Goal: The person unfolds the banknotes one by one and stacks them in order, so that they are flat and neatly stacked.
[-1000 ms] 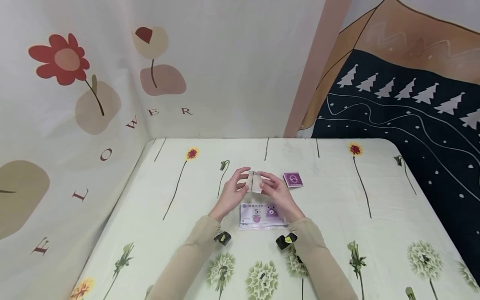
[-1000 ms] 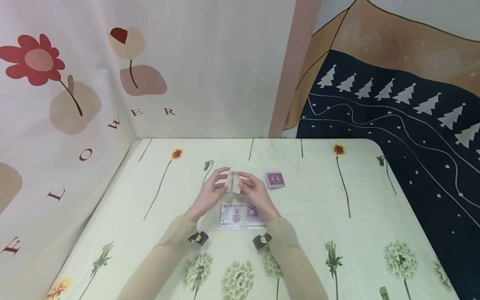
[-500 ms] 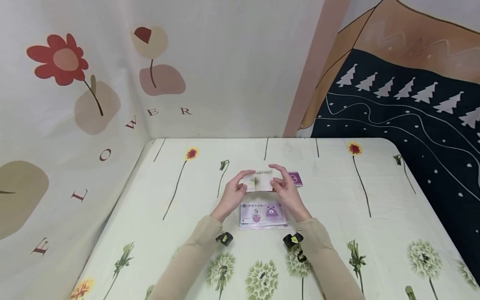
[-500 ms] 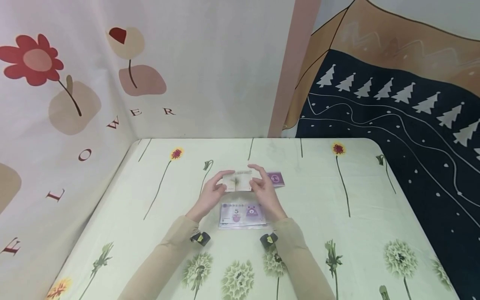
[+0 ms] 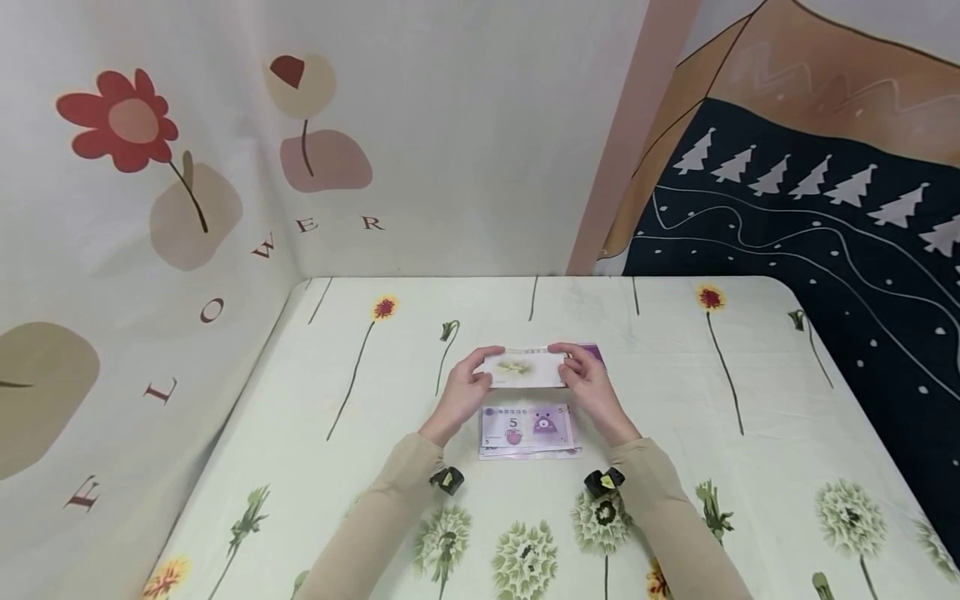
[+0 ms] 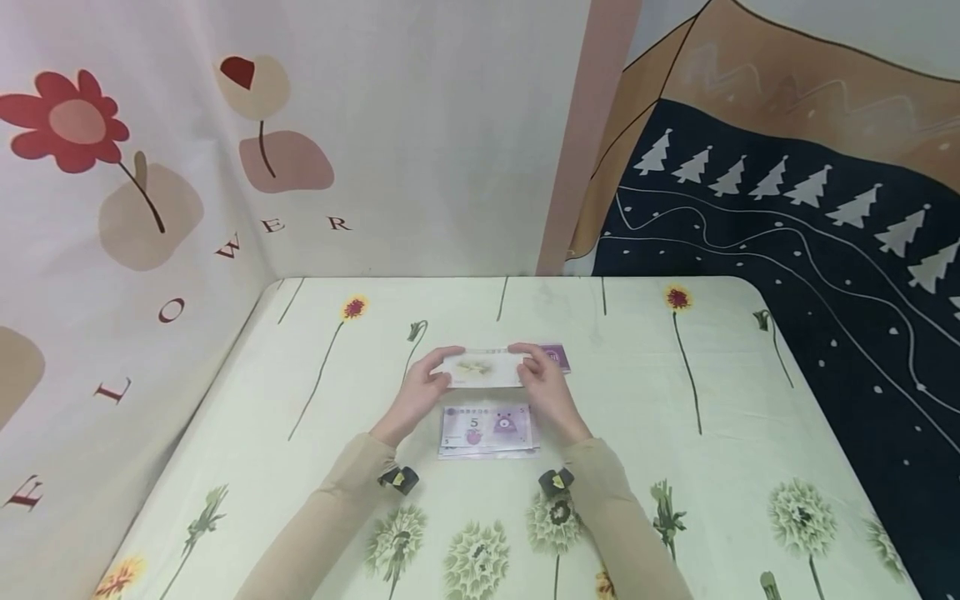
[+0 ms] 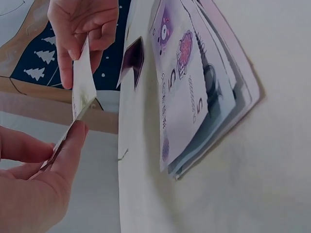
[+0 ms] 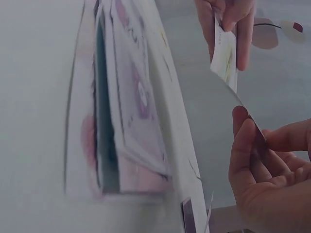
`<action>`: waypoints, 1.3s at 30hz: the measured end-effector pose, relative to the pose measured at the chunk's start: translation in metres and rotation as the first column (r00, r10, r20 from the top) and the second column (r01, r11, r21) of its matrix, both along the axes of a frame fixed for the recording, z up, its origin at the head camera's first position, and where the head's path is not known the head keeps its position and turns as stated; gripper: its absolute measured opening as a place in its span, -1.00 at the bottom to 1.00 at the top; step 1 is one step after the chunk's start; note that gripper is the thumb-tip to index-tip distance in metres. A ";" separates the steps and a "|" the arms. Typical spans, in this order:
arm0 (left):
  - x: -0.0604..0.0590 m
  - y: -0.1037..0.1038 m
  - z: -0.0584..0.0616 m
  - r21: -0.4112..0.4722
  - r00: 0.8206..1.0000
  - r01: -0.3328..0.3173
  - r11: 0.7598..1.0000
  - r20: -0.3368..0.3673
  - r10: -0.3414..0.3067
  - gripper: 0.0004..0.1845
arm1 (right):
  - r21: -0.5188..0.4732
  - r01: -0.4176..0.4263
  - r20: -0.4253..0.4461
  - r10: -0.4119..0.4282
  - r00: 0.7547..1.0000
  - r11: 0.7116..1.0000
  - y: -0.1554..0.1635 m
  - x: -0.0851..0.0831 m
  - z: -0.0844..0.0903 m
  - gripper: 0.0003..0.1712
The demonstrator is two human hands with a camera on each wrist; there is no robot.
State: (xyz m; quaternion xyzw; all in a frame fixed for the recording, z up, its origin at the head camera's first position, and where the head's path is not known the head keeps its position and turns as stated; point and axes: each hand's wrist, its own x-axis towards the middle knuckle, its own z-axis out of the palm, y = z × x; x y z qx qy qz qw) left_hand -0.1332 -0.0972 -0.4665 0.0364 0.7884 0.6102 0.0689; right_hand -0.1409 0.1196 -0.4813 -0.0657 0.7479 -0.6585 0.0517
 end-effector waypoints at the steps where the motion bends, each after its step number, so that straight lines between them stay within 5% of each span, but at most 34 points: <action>1: 0.000 -0.001 0.000 -0.002 1.000 0.001 1.000 0.001 -0.001 -0.48 | 0.004 -0.003 -0.001 0.003 1.000 1.000 0.002 0.000 -0.001 -0.61; 16: 0.001 0.000 -0.007 0.051 0.999 0.024 0.998 0.033 -0.025 -0.63 | 0.044 -0.042 0.039 0.041 0.998 0.998 0.014 0.002 -0.012 -0.65; 25: 0.001 0.001 -0.011 0.023 0.999 -0.019 1.000 0.049 0.018 -0.61 | 0.009 -0.065 -0.042 0.065 0.997 0.998 0.024 0.001 -0.018 -0.66; 39: 0.001 -0.005 -0.016 0.080 0.993 -0.014 0.997 0.121 0.004 -0.56 | -0.049 -0.084 0.035 0.086 0.996 0.995 0.026 0.002 -0.019 -0.62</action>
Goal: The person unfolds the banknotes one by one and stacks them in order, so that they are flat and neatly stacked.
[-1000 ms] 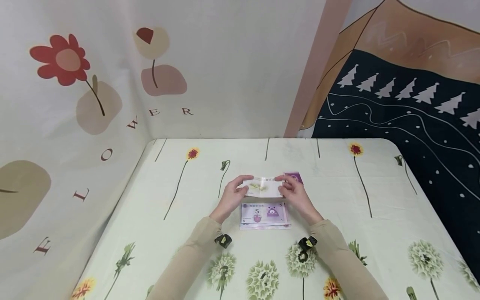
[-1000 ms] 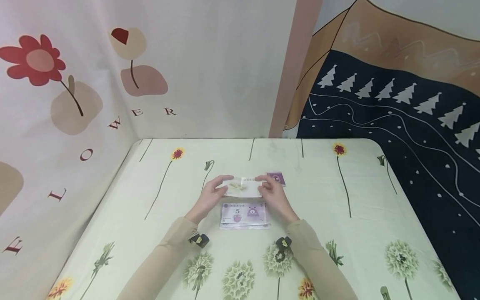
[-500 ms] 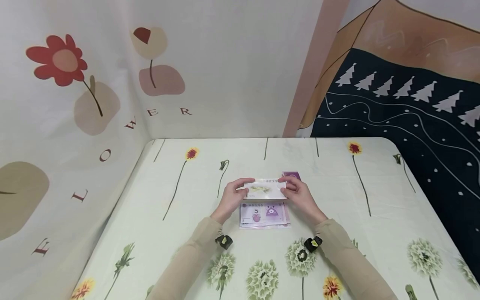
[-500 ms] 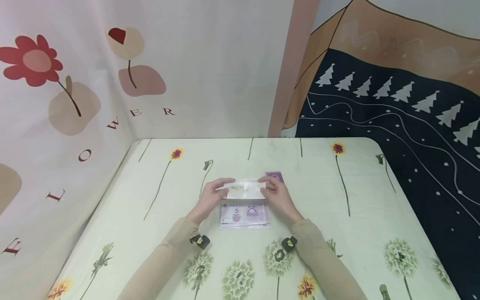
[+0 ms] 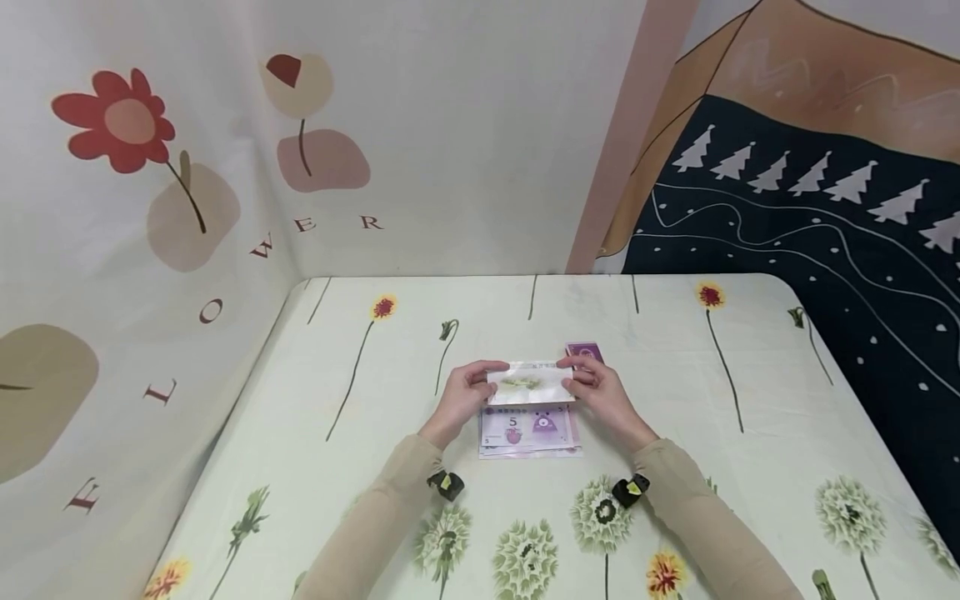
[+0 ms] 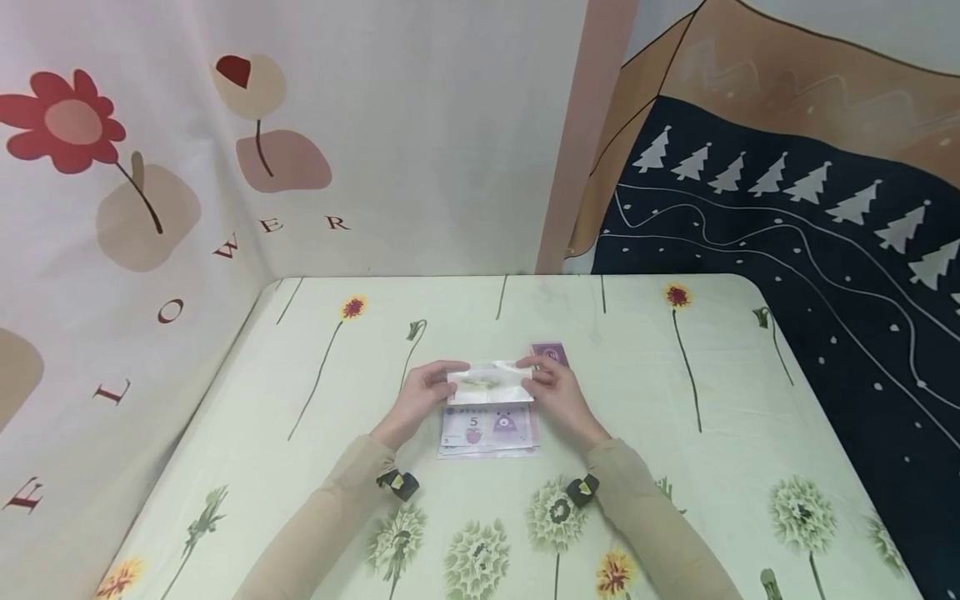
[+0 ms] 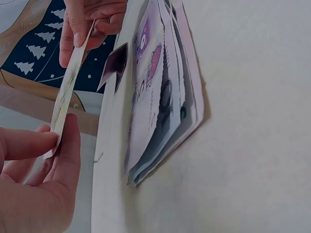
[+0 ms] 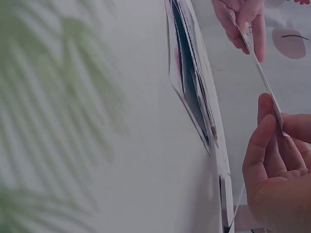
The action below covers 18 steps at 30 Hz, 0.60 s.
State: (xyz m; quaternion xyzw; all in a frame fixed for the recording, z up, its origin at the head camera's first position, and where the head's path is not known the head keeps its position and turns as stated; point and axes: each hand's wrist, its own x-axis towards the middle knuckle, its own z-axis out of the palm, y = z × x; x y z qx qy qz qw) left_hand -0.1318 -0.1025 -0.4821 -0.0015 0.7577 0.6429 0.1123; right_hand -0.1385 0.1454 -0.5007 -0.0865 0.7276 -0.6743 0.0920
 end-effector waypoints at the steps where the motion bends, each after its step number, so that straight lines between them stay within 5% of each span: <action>1: 0.000 0.000 -0.001 0.010 1.000 0.007 1.000 0.001 -0.007 -0.56 | 0.000 -0.002 0.006 0.002 1.000 1.000 0.000 0.000 0.000 -0.62; 18: 0.003 -0.006 -0.004 0.007 1.000 0.002 1.000 0.011 -0.003 -0.58 | 0.047 -0.062 0.008 0.062 0.998 0.997 0.006 0.004 0.000 -0.63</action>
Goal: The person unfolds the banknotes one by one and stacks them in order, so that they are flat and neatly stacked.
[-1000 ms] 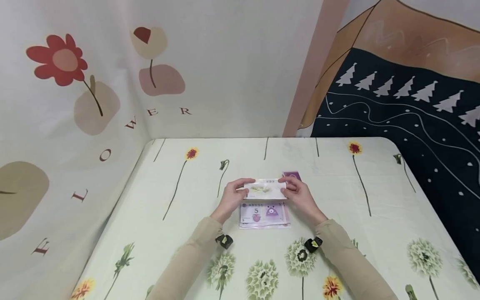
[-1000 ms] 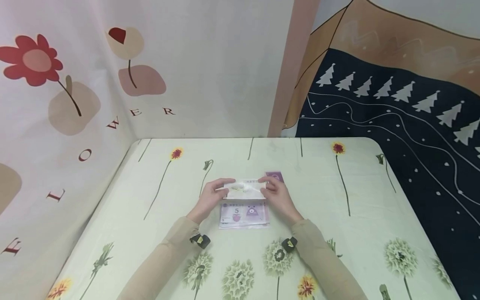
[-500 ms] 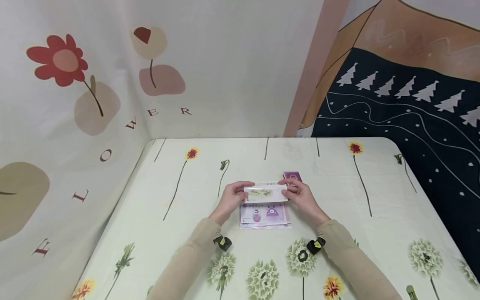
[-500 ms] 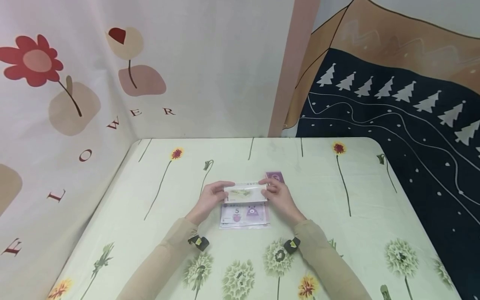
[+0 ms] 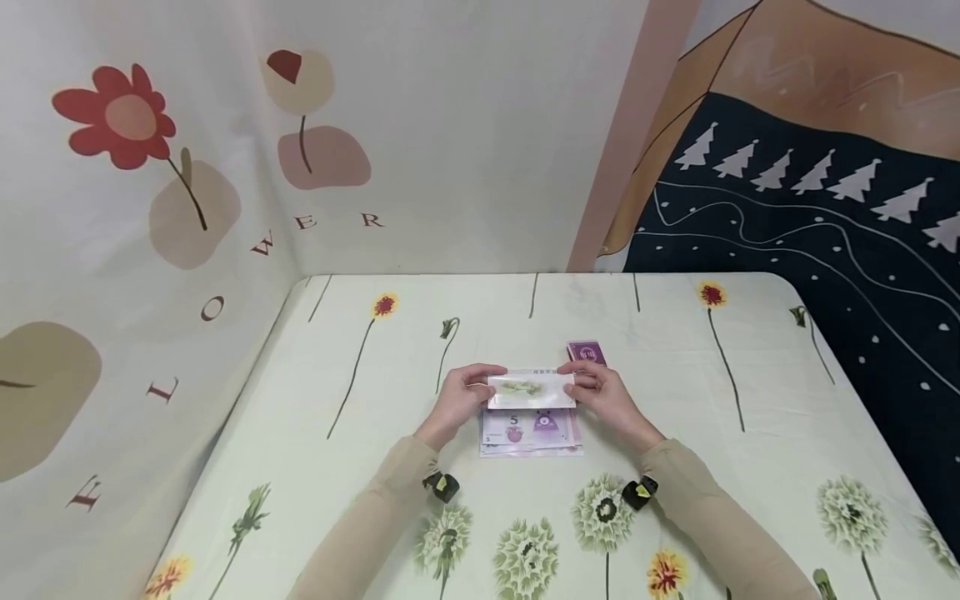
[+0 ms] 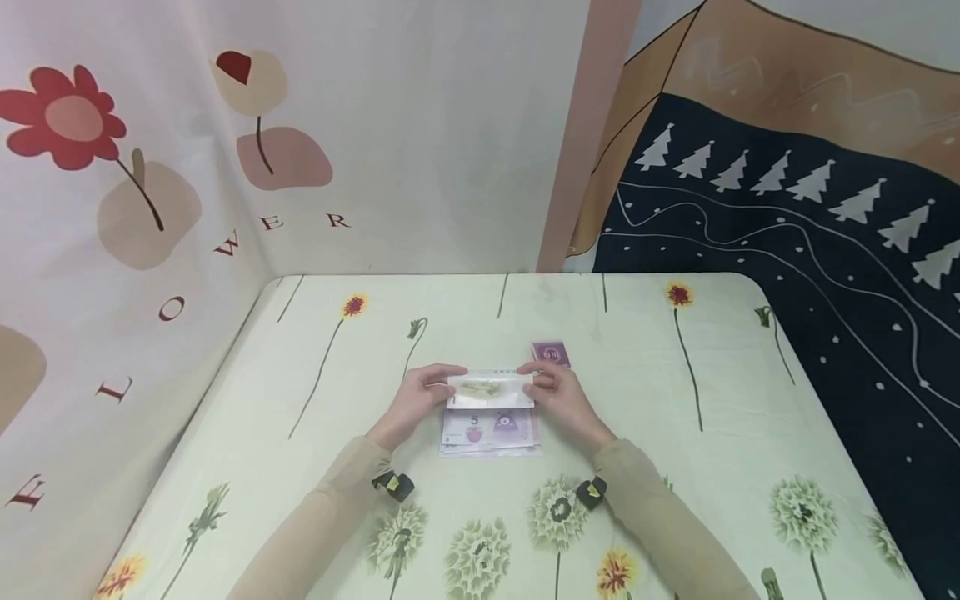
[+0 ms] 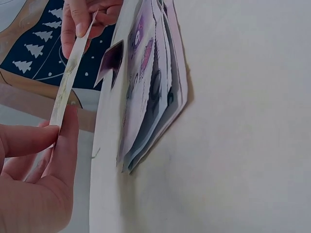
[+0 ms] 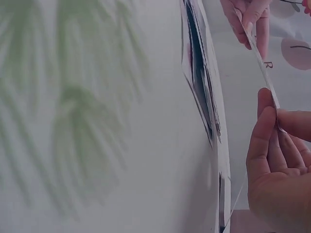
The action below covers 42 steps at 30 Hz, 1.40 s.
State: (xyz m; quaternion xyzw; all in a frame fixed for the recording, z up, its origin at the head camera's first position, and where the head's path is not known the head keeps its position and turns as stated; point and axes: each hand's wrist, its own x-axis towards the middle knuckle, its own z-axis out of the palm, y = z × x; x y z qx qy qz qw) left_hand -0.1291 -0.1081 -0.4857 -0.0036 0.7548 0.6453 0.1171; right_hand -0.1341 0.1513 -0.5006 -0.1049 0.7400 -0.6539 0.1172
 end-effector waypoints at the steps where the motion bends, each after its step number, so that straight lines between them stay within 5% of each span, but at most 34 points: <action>1: 0.000 0.000 0.000 0.011 1.000 0.004 1.000 -0.002 -0.004 -0.58 | 0.008 -0.002 -0.005 0.002 1.000 1.000 0.000 0.000 0.000 -0.63; 10: 0.002 -0.003 0.001 0.082 0.999 0.015 0.996 0.050 -0.019 -0.61 | 0.050 -0.004 -0.010 0.005 1.000 0.999 0.000 0.003 -0.001 -0.65; 42: 0.019 -0.008 -0.008 -0.031 0.990 0.056 0.998 0.130 -0.052 -0.74 | 0.157 -0.184 0.031 0.182 0.983 0.970 0.002 0.014 0.001 -0.69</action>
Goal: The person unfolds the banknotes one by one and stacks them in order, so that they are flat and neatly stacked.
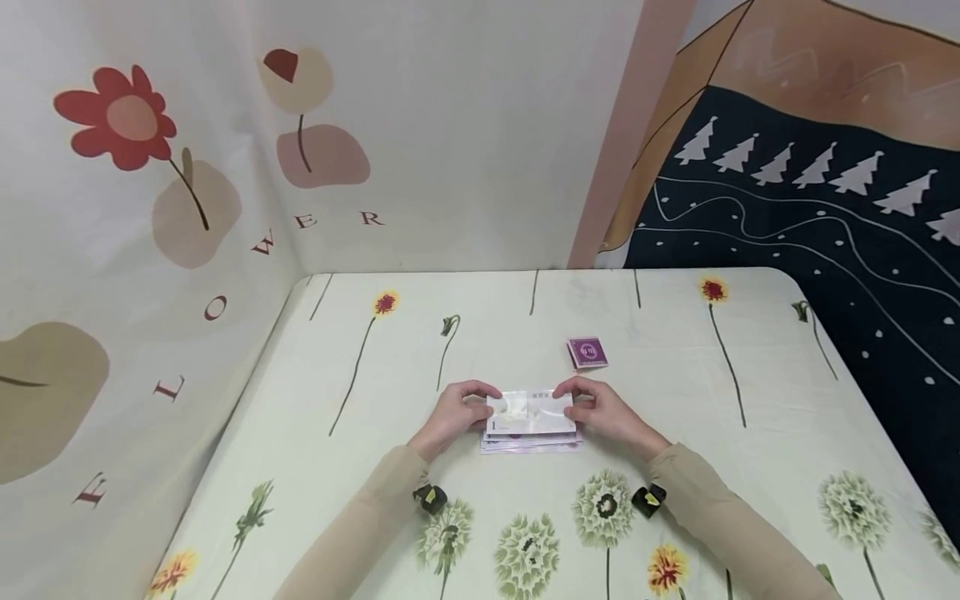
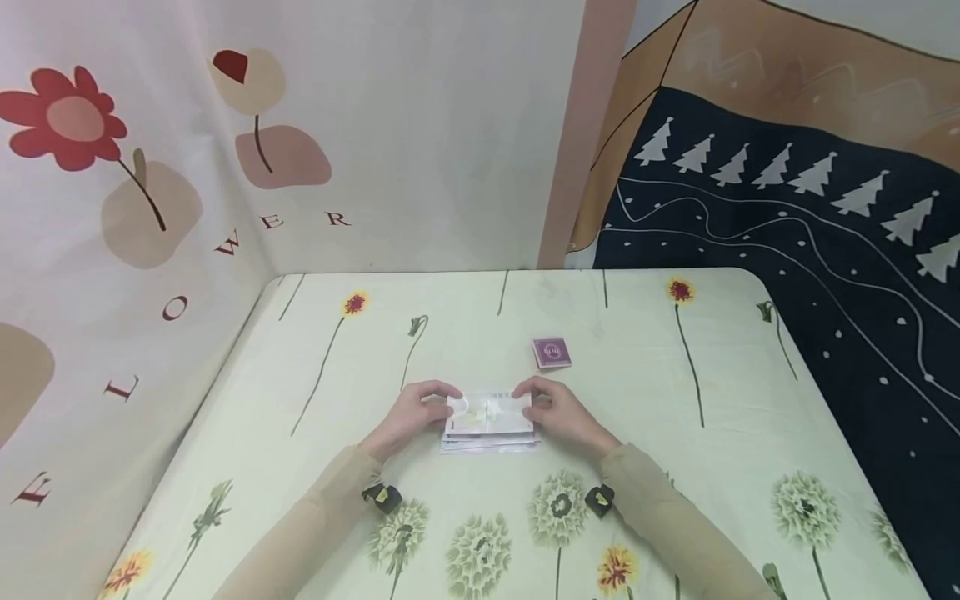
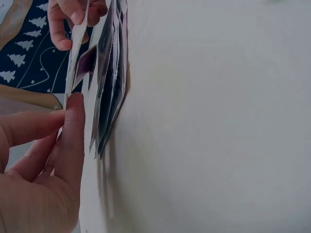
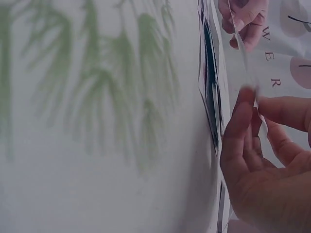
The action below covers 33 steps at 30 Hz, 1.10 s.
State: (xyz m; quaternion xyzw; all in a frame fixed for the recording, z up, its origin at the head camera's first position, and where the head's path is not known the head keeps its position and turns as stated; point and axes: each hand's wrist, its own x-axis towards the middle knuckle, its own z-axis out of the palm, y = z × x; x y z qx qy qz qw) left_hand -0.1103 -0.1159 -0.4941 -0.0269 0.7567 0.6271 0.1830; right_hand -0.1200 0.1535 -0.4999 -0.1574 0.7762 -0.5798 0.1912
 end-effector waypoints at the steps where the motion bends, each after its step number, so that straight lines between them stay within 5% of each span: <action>1: 0.000 -0.001 0.000 -0.009 1.000 0.003 1.000 -0.002 -0.003 -0.75 | 0.015 -0.006 -0.012 0.006 1.000 1.000 -0.001 0.000 0.002 -0.69; 6: 0.001 -0.002 0.005 -0.066 0.998 0.034 0.997 -0.043 -0.037 -0.78 | 0.080 -0.035 -0.079 0.042 0.996 0.996 -0.008 0.008 0.027 -0.73; 13: -0.003 -0.002 -0.001 -0.190 0.985 0.077 0.979 -0.135 -0.104 -0.80 | 0.206 -0.027 -0.159 0.061 0.985 0.978 -0.007 -0.004 -0.003 -0.71; 18: -0.003 0.002 0.002 -0.308 0.964 0.086 0.948 -0.214 -0.157 -0.82 | 0.258 -0.015 -0.214 0.072 0.974 0.966 -0.009 -0.002 0.000 -0.74; 22: -0.002 0.004 0.003 -0.402 0.950 0.072 0.913 -0.251 -0.186 -0.81 | 0.275 -0.023 -0.204 0.082 0.975 0.961 -0.009 -0.003 0.000 -0.75; 33: -0.004 0.003 0.004 -0.472 0.949 0.085 0.877 -0.230 -0.216 -0.74 | 0.277 -0.013 -0.131 0.051 0.990 0.961 -0.009 -0.003 0.000 -0.71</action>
